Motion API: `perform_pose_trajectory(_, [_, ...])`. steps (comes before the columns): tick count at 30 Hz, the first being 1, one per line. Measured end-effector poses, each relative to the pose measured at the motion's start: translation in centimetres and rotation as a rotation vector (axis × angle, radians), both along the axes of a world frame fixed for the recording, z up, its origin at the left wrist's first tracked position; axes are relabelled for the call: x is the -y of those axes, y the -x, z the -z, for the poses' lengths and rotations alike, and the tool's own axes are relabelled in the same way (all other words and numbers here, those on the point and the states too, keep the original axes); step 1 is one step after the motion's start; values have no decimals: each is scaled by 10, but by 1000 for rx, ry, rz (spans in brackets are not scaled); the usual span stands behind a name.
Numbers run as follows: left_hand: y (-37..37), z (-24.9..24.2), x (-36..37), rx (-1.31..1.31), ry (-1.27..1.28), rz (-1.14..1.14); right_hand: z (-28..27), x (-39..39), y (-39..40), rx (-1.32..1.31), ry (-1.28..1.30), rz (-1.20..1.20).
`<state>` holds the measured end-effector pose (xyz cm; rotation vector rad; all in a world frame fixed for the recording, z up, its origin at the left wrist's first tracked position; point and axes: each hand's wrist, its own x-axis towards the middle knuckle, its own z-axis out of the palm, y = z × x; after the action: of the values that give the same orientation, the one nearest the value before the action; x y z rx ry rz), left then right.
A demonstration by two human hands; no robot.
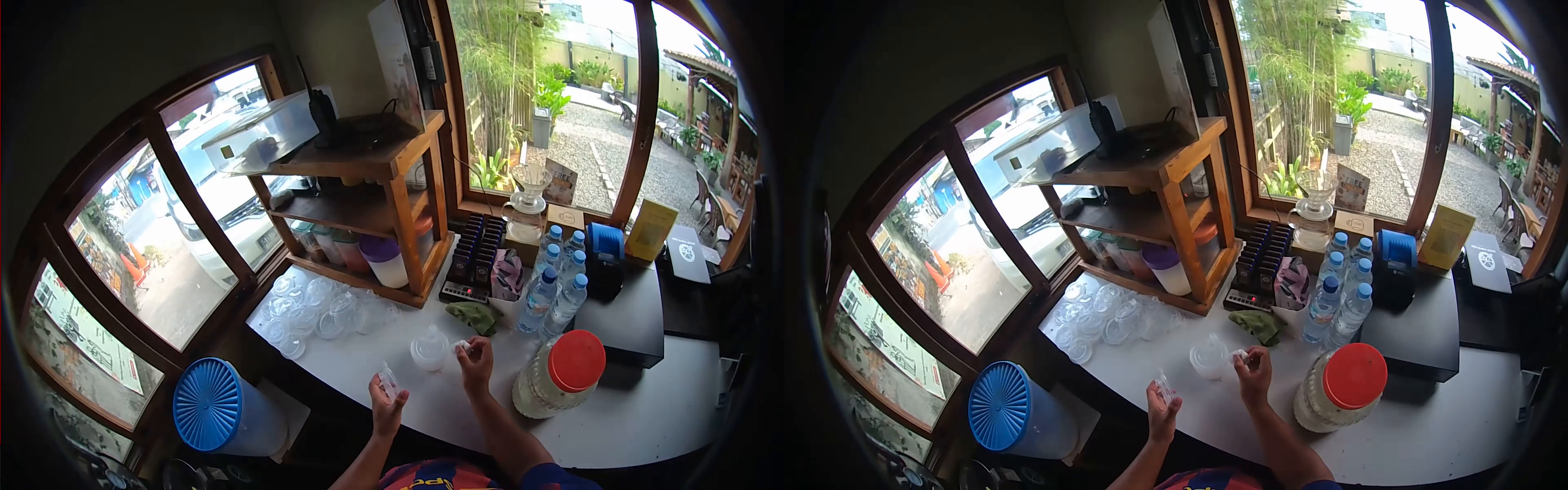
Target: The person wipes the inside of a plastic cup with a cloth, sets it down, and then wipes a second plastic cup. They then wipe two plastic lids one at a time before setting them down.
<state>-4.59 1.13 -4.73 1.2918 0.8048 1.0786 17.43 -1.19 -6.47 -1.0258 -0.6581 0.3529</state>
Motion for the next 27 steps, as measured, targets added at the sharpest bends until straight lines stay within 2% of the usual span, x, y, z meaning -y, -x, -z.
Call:
perform_pose_trajectory(4, [7, -4, 17, 45, 45, 96, -25, 14, 20, -22, 3, -139])
perform_pose_trajectory(8, [18, -14, 34, 96, 117, 186, -40, 20, 48, -31, 13, -405])
perform_pose_trajectory(10, [27, -18, 38, 68, 92, 199, -41, 24, 68, -94, 104, -587])
perform_pose_trajectory(12, [36, -23, 40, 75, 86, 245, -50, 35, 93, 59, 273, -666])
perform_pose_trajectory(14, [45, -10, 41, 95, 35, 192, -57, 45, 124, 73, 277, -774])
perform_pose_trajectory(16, [61, -14, 44, 142, 91, 214, -65, 55, 146, 192, 231, -677])
perform_pose_trajectory(18, [78, -13, 43, 86, 18, 252, -69, 60, 163, 385, 232, -563])
perform_pose_trajectory(20, [96, -5, 42, 21, -64, 260, -62, 62, 176, 447, 231, -513])
perform_pose_trajectory(23, [133, -22, 45, -72, -67, 345, -70, 70, 203, 546, 297, -441])
perform_pose_trajectory(26, [177, -43, 63, -130, -41, 299, -79, 75, 237, 642, 395, -532])
perform_pose_trajectory(27, [193, -38, 68, -130, -31, 250, -79, 77, 252, 644, 419, -629])
